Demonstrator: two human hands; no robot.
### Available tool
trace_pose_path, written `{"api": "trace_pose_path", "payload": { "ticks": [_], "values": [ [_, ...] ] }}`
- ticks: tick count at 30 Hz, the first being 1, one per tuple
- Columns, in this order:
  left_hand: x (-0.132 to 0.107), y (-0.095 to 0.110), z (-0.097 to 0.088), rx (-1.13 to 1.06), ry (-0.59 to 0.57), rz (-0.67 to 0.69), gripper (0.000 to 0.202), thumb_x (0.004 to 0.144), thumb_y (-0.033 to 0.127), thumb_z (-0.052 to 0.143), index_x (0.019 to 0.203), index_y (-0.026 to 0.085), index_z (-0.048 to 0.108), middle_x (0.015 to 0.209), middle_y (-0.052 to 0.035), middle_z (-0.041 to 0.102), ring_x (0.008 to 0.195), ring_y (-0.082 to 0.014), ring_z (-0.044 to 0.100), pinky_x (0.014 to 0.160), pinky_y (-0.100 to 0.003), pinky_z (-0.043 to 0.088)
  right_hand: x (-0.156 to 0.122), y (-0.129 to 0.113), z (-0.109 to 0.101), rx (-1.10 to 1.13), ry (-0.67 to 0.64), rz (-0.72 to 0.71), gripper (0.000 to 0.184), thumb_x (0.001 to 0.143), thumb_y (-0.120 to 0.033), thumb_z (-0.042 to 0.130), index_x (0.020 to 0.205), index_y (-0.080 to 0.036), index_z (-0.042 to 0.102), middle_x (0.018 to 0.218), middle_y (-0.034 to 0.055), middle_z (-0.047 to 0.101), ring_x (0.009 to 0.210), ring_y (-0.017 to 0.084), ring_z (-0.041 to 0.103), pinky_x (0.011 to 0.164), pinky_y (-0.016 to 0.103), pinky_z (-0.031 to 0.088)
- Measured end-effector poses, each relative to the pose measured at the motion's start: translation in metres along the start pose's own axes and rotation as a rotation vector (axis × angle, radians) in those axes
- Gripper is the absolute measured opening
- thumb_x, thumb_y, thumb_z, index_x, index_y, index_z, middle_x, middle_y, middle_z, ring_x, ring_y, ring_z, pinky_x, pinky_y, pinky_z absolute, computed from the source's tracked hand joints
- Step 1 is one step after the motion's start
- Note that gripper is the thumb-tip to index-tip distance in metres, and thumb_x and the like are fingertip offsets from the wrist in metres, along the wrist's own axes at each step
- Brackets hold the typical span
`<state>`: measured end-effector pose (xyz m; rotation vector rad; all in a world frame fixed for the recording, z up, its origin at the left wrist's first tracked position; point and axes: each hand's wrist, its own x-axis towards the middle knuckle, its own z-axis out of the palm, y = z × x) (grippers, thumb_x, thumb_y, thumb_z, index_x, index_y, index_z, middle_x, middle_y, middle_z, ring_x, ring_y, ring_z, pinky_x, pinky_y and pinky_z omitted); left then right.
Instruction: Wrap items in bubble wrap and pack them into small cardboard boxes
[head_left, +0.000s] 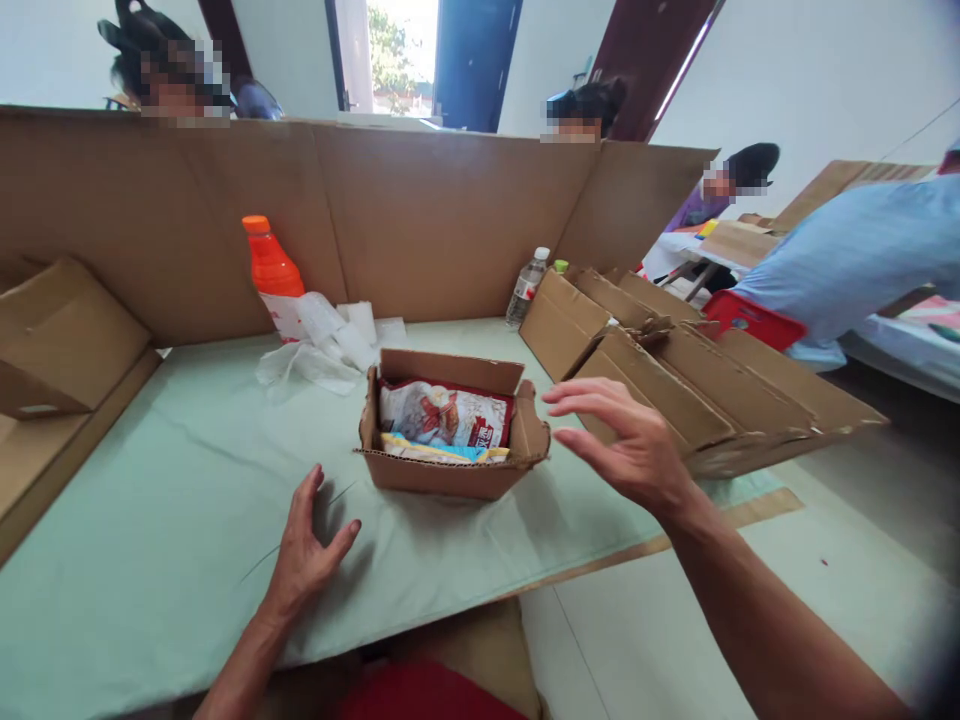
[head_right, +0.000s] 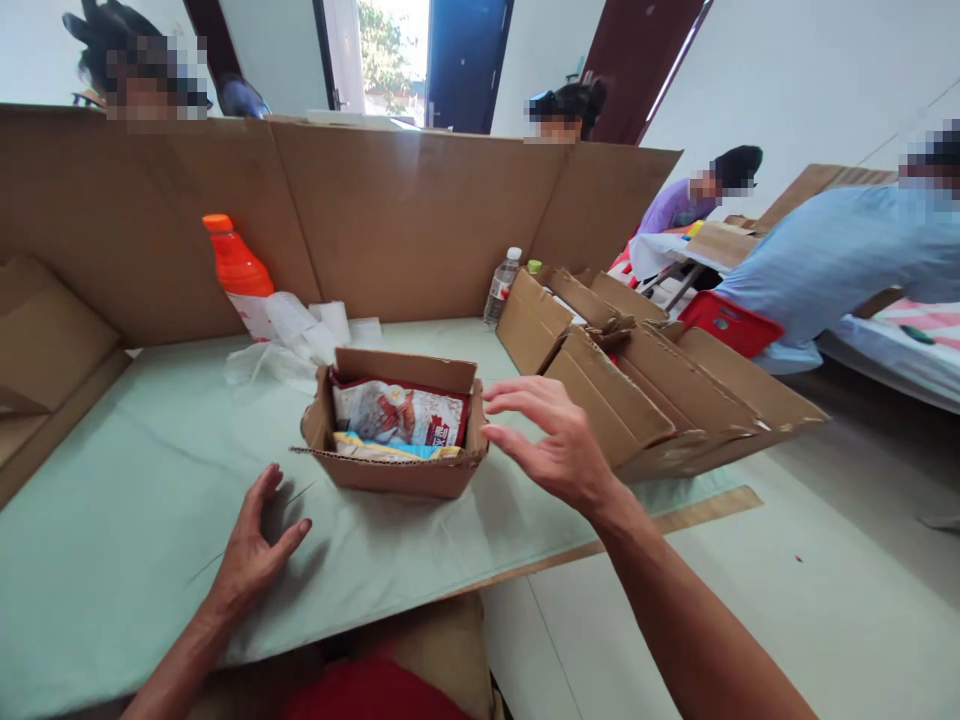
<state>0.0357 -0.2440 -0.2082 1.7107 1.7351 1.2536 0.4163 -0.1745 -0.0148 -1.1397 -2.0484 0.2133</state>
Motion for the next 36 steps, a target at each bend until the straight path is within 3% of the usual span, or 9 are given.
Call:
{"api": "trace_pose_path", "payload": {
  "ticks": [2,6,10,14,19,24,30,34,36],
  "values": [
    [-0.002,0.011,0.002,-0.115,-0.001,-0.016,0.086,0.084,0.045,0.069,0.155,0.023,0.029,0.156,-0.0174,0.041,0.141,-0.033,0.047,0.116,-0.054,0.04,-0.023,0.01,0.005,0.139,0.131,0.207,0.029,0.09,-0.054,0.062,0.092,-0.027,0.074,0.102,0.0084,0.076,0.101,0.027,0.069,0.095,0.045,0.051],
    [-0.001,0.028,0.017,-0.275,-0.042,-0.025,0.087,0.082,0.043,0.069,0.155,0.022,0.027,0.157,-0.0173,0.04,0.142,-0.0334,0.045,0.116,-0.053,0.04,-0.05,0.043,0.05,0.411,0.054,0.565,0.045,0.085,-0.06,0.065,0.108,-0.022,0.073,0.109,0.0104,0.075,0.098,0.026,0.071,0.081,0.039,0.058],
    [0.002,0.036,0.038,-0.354,-0.094,-0.11,0.08,0.081,0.038,0.066,0.15,0.016,0.032,0.146,-0.0202,0.051,0.132,-0.0323,0.055,0.111,-0.049,0.046,-0.06,0.057,0.109,0.647,-0.029,0.641,0.051,0.089,-0.064,0.055,0.114,-0.023,0.073,0.122,0.0106,0.072,0.114,0.029,0.066,0.084,0.04,0.059],
    [0.008,0.032,0.039,-0.369,0.013,-0.198,0.069,0.075,0.04,0.07,0.135,0.015,0.047,0.131,-0.0178,0.062,0.128,-0.0333,0.057,0.109,-0.049,0.046,-0.052,0.044,0.149,0.794,-0.027,0.674,0.051,0.084,-0.066,0.059,0.101,-0.021,0.077,0.113,0.0098,0.076,0.11,0.031,0.067,0.092,0.044,0.055],
    [0.032,0.006,-0.003,-0.448,0.214,-0.364,0.07,0.064,0.05,0.078,0.12,0.016,0.055,0.114,-0.013,0.07,0.107,-0.03,0.067,0.097,-0.044,0.053,-0.007,0.006,0.197,0.971,-0.175,0.577,0.055,0.09,-0.065,0.054,0.115,-0.02,0.073,0.118,0.0092,0.074,0.107,0.027,0.065,0.093,0.041,0.052],
    [0.056,-0.018,-0.039,-0.492,0.359,-0.445,0.073,0.054,0.046,0.085,0.115,0.017,0.059,0.11,-0.01,0.071,0.109,-0.0298,0.066,0.1,-0.041,0.052,0.03,-0.016,0.242,0.991,-0.217,0.53,0.057,0.093,-0.067,0.048,0.117,-0.02,0.069,0.116,0.0069,0.073,0.103,0.023,0.063,0.088,0.036,0.051],
    [0.046,-0.024,-0.019,-0.511,0.439,-0.434,0.07,0.068,0.052,0.081,0.125,0.018,0.057,0.119,-0.0104,0.069,0.119,-0.0309,0.063,0.105,-0.042,0.05,0.066,0.026,0.232,0.796,-0.33,0.474,0.049,0.091,-0.06,0.053,0.101,-0.016,0.072,0.096,0.0068,0.073,0.089,0.022,0.064,0.079,0.033,0.052],
    [0.038,-0.022,-0.007,-0.475,0.448,-0.494,0.081,0.068,0.06,0.08,0.132,0.019,0.055,0.121,-0.0122,0.07,0.116,-0.0326,0.065,0.101,-0.044,0.053,0.153,0.046,0.238,0.481,-0.245,0.271,0.042,0.089,-0.04,0.058,0.122,-0.016,0.067,0.094,0.0052,0.072,0.085,0.02,0.064,0.079,0.031,0.05],
    [0.036,-0.023,-0.007,-0.44,0.457,-0.525,0.084,0.067,0.065,0.079,0.134,0.019,0.054,0.119,-0.0127,0.07,0.114,-0.0336,0.067,0.097,-0.044,0.056,0.203,0.042,0.257,0.297,-0.32,0.157,0.052,0.088,-0.032,0.059,0.138,-0.018,0.058,0.093,0.0039,0.072,0.08,0.018,0.064,0.077,0.03,0.048]
  ]
}}
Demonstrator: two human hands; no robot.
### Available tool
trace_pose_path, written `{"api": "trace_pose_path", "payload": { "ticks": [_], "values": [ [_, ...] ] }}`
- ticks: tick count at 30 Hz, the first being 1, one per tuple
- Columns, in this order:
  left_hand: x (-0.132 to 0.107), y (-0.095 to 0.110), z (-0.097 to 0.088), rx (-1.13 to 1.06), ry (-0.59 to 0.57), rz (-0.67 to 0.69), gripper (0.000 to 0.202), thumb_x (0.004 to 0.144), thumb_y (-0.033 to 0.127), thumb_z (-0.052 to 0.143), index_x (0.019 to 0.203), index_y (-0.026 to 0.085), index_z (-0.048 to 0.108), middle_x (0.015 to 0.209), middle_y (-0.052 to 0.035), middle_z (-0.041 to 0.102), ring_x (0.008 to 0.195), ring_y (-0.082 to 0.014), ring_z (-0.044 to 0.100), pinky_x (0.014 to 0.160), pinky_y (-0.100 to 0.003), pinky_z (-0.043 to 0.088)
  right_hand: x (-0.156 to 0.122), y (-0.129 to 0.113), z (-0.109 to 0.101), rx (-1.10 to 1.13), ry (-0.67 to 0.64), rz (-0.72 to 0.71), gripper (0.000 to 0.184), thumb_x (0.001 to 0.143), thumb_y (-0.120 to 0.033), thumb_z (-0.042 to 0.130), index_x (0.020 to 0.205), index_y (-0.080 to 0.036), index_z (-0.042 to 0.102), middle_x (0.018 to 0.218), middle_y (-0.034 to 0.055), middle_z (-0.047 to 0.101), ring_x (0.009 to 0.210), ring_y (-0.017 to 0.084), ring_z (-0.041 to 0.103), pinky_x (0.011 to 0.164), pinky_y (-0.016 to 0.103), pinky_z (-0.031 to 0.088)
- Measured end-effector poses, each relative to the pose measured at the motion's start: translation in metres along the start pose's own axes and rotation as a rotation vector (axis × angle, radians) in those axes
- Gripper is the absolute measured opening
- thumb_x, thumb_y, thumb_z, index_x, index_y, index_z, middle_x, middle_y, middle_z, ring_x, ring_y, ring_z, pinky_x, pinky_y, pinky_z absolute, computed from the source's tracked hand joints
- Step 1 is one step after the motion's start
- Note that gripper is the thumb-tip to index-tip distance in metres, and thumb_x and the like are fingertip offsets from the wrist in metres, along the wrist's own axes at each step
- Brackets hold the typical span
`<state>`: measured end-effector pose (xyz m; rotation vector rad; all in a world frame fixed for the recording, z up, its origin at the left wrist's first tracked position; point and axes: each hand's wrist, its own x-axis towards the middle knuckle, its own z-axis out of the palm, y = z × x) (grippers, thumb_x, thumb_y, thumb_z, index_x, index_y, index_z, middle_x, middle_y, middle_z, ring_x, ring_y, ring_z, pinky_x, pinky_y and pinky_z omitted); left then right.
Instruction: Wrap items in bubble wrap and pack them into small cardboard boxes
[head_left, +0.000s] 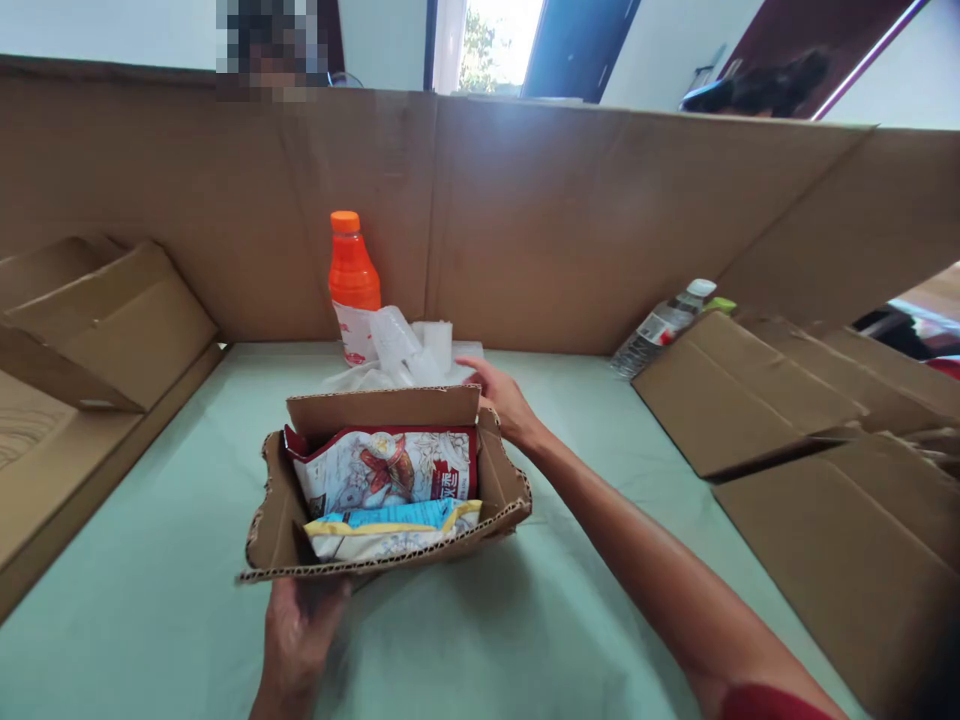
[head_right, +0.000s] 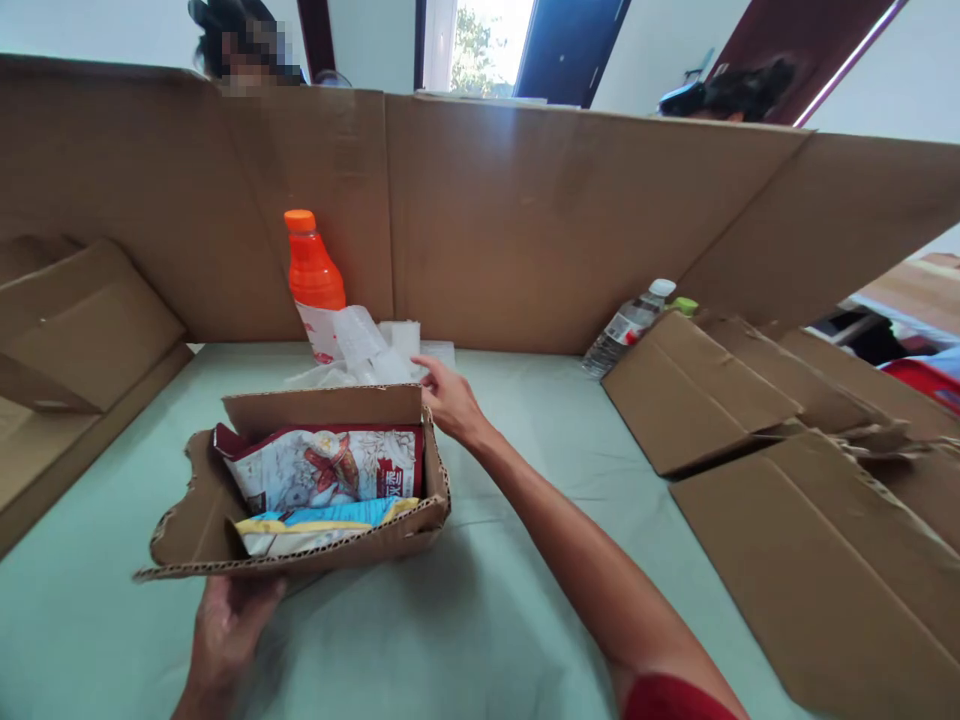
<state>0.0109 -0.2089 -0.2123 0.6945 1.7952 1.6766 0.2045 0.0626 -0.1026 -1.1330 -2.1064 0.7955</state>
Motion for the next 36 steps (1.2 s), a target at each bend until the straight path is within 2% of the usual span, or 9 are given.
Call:
{"api": "trace_pose_path", "payload": {
  "ticks": [4,7,11,14,17,19,23,27,36],
  "values": [
    [0.001,-0.002,-0.006,0.08,0.005,-0.026,0.087,0.065,0.071,0.076,0.131,0.018,0.056,0.113,-0.0136,0.071,0.112,-0.0361,0.067,0.096,-0.047,0.056,0.064,-0.019,0.018,-0.395,-0.19,-0.052,0.055,0.08,-0.027,0.072,0.134,-0.022,0.062,0.089,0.0036,0.075,0.083,0.021,0.067,0.074,0.027,0.044],
    [0.003,-0.002,-0.009,0.097,-0.005,-0.015,0.083,0.067,0.069,0.076,0.129,0.018,0.056,0.114,-0.0139,0.07,0.113,-0.0365,0.066,0.101,-0.051,0.052,0.048,-0.015,0.009,-0.496,-0.114,0.007,0.03,0.086,-0.026,0.065,0.114,-0.019,0.07,0.088,0.0056,0.076,0.084,0.023,0.067,0.072,0.027,0.043],
    [0.01,-0.003,-0.014,0.069,-0.039,0.05,0.071,0.067,0.056,0.08,0.123,0.018,0.059,0.11,-0.011,0.068,0.112,-0.0329,0.064,0.107,-0.05,0.047,-0.049,0.016,-0.036,-0.471,0.08,0.11,0.036,0.09,-0.023,0.052,0.124,-0.016,0.063,0.092,0.0059,0.076,0.077,0.019,0.067,0.071,0.027,0.045],
    [0.017,0.0,-0.018,0.034,-0.066,0.032,0.067,0.064,0.048,0.082,0.12,0.019,0.059,0.109,-0.0097,0.068,0.108,-0.0305,0.064,0.104,-0.048,0.048,-0.14,0.033,-0.064,-0.353,0.042,0.197,0.046,0.083,-0.024,0.059,0.129,-0.019,0.062,0.082,0.0004,0.074,0.062,0.015,0.064,0.065,0.025,0.047],
    [0.02,0.008,-0.018,0.031,-0.03,0.045,0.059,0.06,0.044,0.082,0.109,0.02,0.061,0.098,-0.0058,0.066,0.099,-0.0278,0.064,0.099,-0.046,0.049,-0.205,0.029,-0.064,-0.229,0.114,0.277,0.04,0.088,-0.03,0.056,0.125,-0.02,0.064,0.076,-0.0006,0.071,0.062,0.015,0.065,0.064,0.026,0.05],
    [0.019,0.014,-0.017,-0.004,-0.001,0.099,0.056,0.058,0.041,0.081,0.106,0.021,0.061,0.094,-0.0033,0.064,0.097,-0.0253,0.063,0.097,-0.042,0.049,-0.224,0.018,-0.048,-0.115,0.128,0.26,0.034,0.09,-0.032,0.054,0.119,-0.02,0.066,0.083,0.0024,0.073,0.071,0.016,0.067,0.067,0.027,0.052],
    [0.01,0.024,-0.016,-0.065,-0.012,0.091,0.054,0.057,0.038,0.079,0.105,0.02,0.059,0.098,-0.0026,0.064,0.092,-0.0212,0.061,0.09,-0.036,0.048,-0.218,-0.006,0.003,0.085,-0.038,0.156,0.054,0.083,-0.027,0.061,0.137,-0.019,0.055,0.123,0.011,0.069,0.084,0.017,0.066,0.069,0.028,0.053],
    [0.007,0.034,-0.015,0.01,-0.053,0.041,0.054,0.058,0.037,0.078,0.106,0.02,0.059,0.101,-0.0036,0.065,0.094,-0.0216,0.062,0.088,-0.035,0.048,-0.198,-0.022,0.038,0.153,-0.059,0.119,0.072,0.077,-0.021,0.065,0.146,-0.018,0.045,0.127,0.0121,0.066,0.091,0.02,0.065,0.076,0.032,0.054],
    [0.052,0.041,0.021,0.134,-0.087,0.146,0.05,0.061,0.04,0.076,0.102,0.019,0.058,0.089,-0.0002,0.062,0.084,-0.0184,0.06,0.087,-0.035,0.051,-0.167,-0.005,0.035,0.177,0.013,0.083,0.068,0.08,-0.025,0.061,0.146,-0.019,0.045,0.137,0.0127,0.061,0.117,0.027,0.06,0.083,0.036,0.055]
  ]
}}
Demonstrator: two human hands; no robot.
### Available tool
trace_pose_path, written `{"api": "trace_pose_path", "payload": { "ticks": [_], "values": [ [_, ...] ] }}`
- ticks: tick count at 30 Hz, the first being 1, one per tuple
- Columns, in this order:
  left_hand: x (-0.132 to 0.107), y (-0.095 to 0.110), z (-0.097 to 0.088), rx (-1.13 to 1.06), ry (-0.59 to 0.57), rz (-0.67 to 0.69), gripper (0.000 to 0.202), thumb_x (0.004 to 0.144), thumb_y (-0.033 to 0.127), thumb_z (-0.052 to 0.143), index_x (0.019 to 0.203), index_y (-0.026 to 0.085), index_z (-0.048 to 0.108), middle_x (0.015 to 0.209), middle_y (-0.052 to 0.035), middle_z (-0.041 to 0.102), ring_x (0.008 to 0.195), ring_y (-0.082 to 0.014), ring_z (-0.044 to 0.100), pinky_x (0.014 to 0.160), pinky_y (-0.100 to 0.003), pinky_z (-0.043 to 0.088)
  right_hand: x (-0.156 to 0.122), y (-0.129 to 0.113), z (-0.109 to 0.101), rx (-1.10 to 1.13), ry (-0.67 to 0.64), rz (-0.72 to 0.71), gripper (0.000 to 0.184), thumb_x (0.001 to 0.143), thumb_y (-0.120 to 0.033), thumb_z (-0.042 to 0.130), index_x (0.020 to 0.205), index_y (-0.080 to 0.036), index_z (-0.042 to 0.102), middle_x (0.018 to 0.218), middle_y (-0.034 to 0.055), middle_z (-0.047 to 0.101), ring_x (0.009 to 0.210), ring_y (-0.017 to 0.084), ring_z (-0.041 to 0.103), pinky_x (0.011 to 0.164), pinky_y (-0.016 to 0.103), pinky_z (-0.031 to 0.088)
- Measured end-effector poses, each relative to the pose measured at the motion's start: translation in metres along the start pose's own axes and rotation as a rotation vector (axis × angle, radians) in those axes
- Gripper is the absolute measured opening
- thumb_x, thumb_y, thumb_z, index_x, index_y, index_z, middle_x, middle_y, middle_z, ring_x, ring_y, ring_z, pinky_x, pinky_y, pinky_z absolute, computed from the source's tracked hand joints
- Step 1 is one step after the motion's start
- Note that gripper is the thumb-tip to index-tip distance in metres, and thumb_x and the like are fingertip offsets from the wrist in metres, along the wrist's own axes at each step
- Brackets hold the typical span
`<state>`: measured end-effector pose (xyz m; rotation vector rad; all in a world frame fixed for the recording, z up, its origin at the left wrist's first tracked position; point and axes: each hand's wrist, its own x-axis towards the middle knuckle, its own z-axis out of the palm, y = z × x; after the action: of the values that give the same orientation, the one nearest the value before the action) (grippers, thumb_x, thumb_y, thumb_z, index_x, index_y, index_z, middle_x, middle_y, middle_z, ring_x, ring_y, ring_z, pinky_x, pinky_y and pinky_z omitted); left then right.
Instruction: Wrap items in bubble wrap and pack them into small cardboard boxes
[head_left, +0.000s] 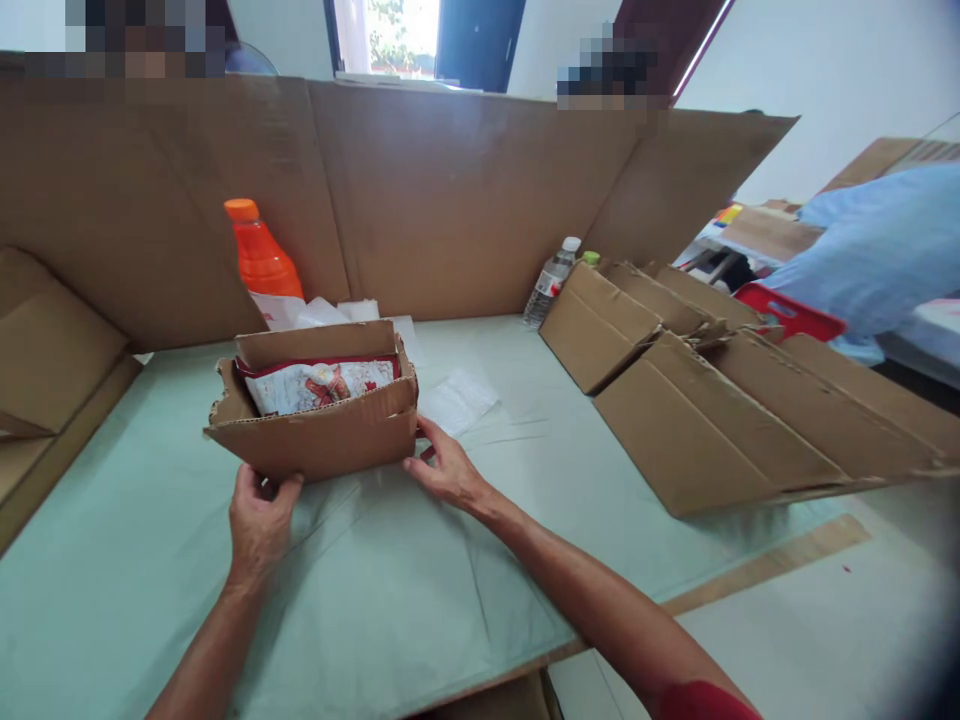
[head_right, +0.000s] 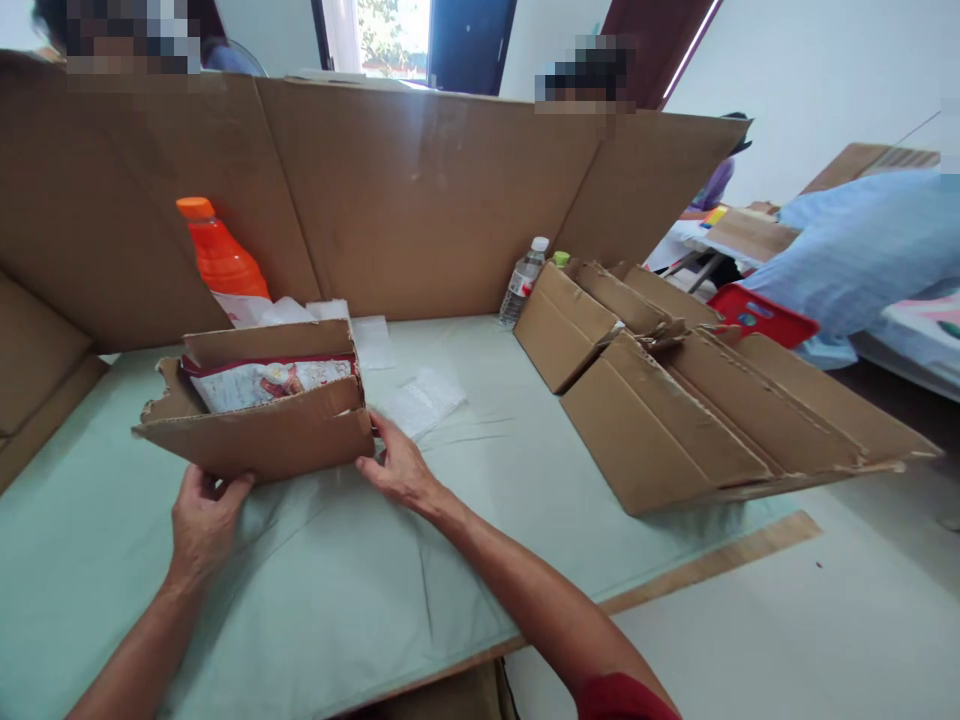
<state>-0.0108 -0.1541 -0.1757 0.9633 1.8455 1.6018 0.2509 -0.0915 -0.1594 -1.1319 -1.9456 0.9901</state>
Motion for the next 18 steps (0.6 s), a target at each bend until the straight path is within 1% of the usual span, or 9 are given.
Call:
{"api": "trace_pose_path", "payload": {
  "ticks": [2,4,6,8,10,12,14,16,18],
  "values": [
    [0.002,-0.005,0.002,-0.053,-0.008,-0.019,0.056,0.061,0.037,0.077,0.111,0.019,0.058,0.098,-0.0021,0.063,0.095,-0.0203,0.062,0.096,-0.038,0.049,0.002,0.008,-0.01,-0.153,0.053,-0.03,0.062,0.083,-0.025,0.06,0.143,-0.017,0.048,0.14,0.015,0.059,0.124,0.029,0.057,0.096,0.042,0.051],
    [-0.004,-0.009,0.0,-0.141,0.008,-0.069,0.069,0.061,0.034,0.079,0.124,0.02,0.054,0.115,-0.0069,0.063,0.113,-0.0236,0.061,0.107,-0.041,0.044,0.004,0.015,-0.019,-0.39,0.109,-0.04,0.059,0.084,-0.028,0.063,0.14,-0.014,0.051,0.144,0.0185,0.056,0.13,0.032,0.052,0.106,0.048,0.043],
    [-0.018,-0.009,-0.005,-0.203,0.035,-0.125,0.082,0.063,0.033,0.08,0.136,0.02,0.047,0.133,-0.012,0.058,0.127,-0.0267,0.056,0.113,-0.045,0.04,0.008,0.021,-0.027,-0.584,0.087,-0.005,0.061,0.082,-0.03,0.069,0.138,-0.012,0.054,0.146,0.0209,0.053,0.13,0.035,0.05,0.108,0.051,0.039],
    [-0.036,-0.007,-0.012,-0.221,0.044,-0.168,0.088,0.066,0.034,0.08,0.144,0.022,0.041,0.143,-0.0151,0.052,0.133,-0.0289,0.053,0.115,-0.05,0.038,0.012,0.026,-0.033,-0.674,0.042,0.049,0.049,0.083,-0.026,0.069,0.129,-0.013,0.061,0.143,0.0199,0.057,0.126,0.035,0.053,0.105,0.049,0.04],
    [-0.058,-0.007,-0.02,-0.205,0.025,-0.187,0.087,0.071,0.038,0.079,0.147,0.023,0.04,0.147,-0.0162,0.051,0.134,-0.0305,0.053,0.115,-0.054,0.038,0.011,0.027,-0.04,-0.688,0.04,0.087,0.029,0.088,-0.019,0.06,0.115,-0.014,0.068,0.132,0.0175,0.066,0.12,0.032,0.058,0.103,0.047,0.04],
    [-0.082,-0.009,-0.029,-0.15,-0.01,-0.194,0.077,0.075,0.043,0.076,0.144,0.022,0.046,0.145,-0.0161,0.054,0.132,-0.0323,0.054,0.115,-0.057,0.038,0.0,0.024,-0.05,-0.676,0.069,0.108,0.025,0.091,-0.015,0.052,0.107,-0.014,0.071,0.12,0.0158,0.072,0.114,0.03,0.062,0.101,0.047,0.041],
    [-0.105,-0.012,-0.035,-0.054,-0.071,-0.178,0.067,0.076,0.046,0.073,0.136,0.021,0.055,0.14,-0.0149,0.059,0.128,-0.034,0.057,0.115,-0.059,0.038,-0.023,0.016,-0.06,-0.66,0.084,0.122,0.026,0.092,-0.017,0.05,0.107,-0.016,0.072,0.113,0.0131,0.075,0.107,0.028,0.065,0.099,0.045,0.044],
    [-0.126,-0.012,-0.036,0.046,-0.16,-0.08,0.056,0.076,0.044,0.072,0.126,0.021,0.064,0.135,-0.0135,0.063,0.127,-0.0347,0.058,0.115,-0.058,0.038,-0.056,0.003,-0.068,-0.546,0.038,0.117,0.025,0.092,-0.021,0.052,0.108,-0.019,0.072,0.111,0.0091,0.076,0.102,0.025,0.068,0.091,0.039,0.049],
    [-0.143,-0.007,-0.032,0.105,-0.273,0.098,0.048,0.078,0.037,0.07,0.123,0.021,0.066,0.137,-0.013,0.063,0.131,-0.0339,0.056,0.116,-0.055,0.04,-0.089,-0.012,-0.071,-0.335,-0.069,0.095,0.024,0.091,-0.026,0.055,0.106,-0.022,0.074,0.112,0.0071,0.076,0.103,0.023,0.069,0.084,0.034,0.053]
  ]
}}
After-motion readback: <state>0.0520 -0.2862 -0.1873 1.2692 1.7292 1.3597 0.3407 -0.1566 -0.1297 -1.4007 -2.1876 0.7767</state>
